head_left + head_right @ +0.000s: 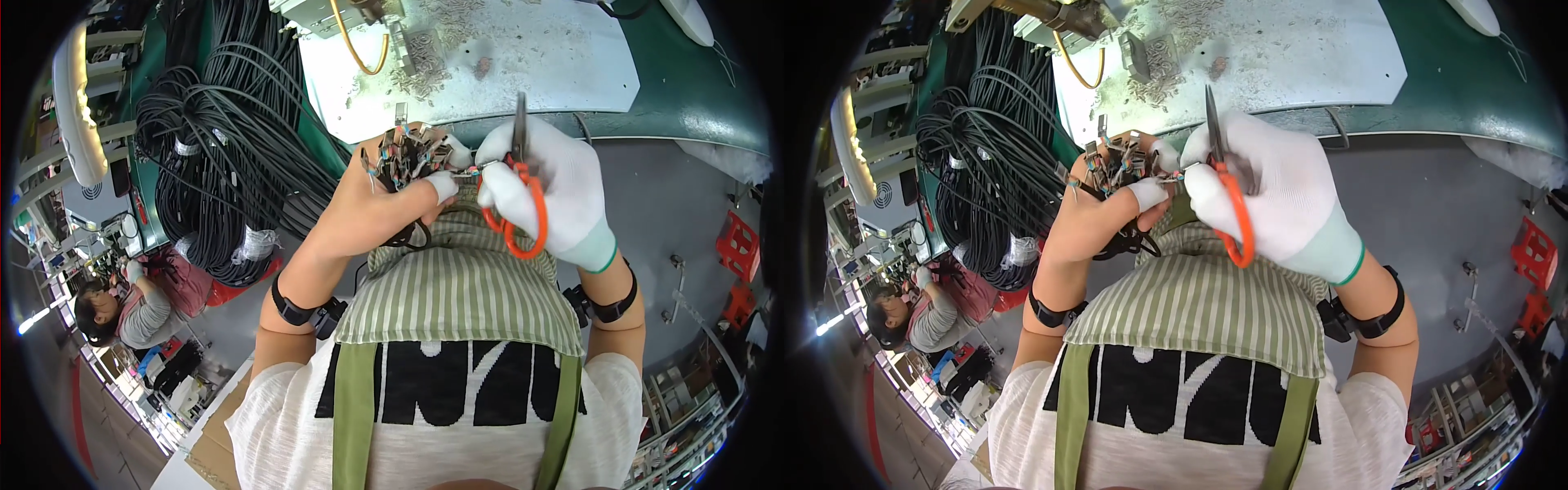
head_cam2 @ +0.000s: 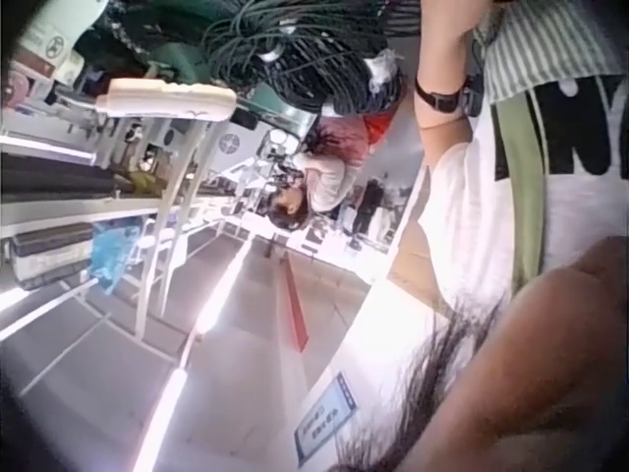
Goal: The person picks up a bundle of cables and uses shears to trim the ends of the individual wires. They then place the wire ends into a machine to process them, repeating this for several wires.
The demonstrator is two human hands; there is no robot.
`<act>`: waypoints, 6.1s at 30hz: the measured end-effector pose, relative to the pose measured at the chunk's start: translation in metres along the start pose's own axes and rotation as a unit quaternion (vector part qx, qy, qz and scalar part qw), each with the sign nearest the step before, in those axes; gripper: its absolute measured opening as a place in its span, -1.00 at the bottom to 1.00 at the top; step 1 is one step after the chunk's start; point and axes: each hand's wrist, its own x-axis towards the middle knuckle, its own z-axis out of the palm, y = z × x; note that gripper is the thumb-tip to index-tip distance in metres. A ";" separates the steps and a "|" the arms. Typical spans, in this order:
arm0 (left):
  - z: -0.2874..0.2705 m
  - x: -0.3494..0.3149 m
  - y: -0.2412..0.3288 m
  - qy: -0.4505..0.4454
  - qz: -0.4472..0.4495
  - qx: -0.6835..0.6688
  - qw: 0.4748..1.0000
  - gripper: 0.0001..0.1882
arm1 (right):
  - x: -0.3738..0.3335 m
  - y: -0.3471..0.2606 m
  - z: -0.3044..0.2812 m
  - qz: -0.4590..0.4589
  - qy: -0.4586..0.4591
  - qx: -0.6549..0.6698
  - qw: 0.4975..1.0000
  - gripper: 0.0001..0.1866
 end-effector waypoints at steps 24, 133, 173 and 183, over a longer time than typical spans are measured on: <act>0.022 0.005 0.003 0.073 0.296 0.210 0.929 -0.76 | -0.019 -0.009 -0.006 -0.120 0.014 -0.331 0.936 -0.87; -0.062 0.067 0.005 0.285 0.111 -0.097 0.947 -0.86 | 0.086 -0.011 -0.025 -0.121 0.020 -0.102 0.987 -0.76; 0.016 0.022 0.029 0.089 0.082 0.116 0.986 -0.75 | 0.011 -0.016 -0.012 -0.167 0.156 -0.259 0.938 -0.80; 0.020 0.030 0.033 0.079 0.104 0.133 0.983 -0.77 | 0.007 -0.025 -0.028 -0.354 0.168 -0.610 0.689 -0.40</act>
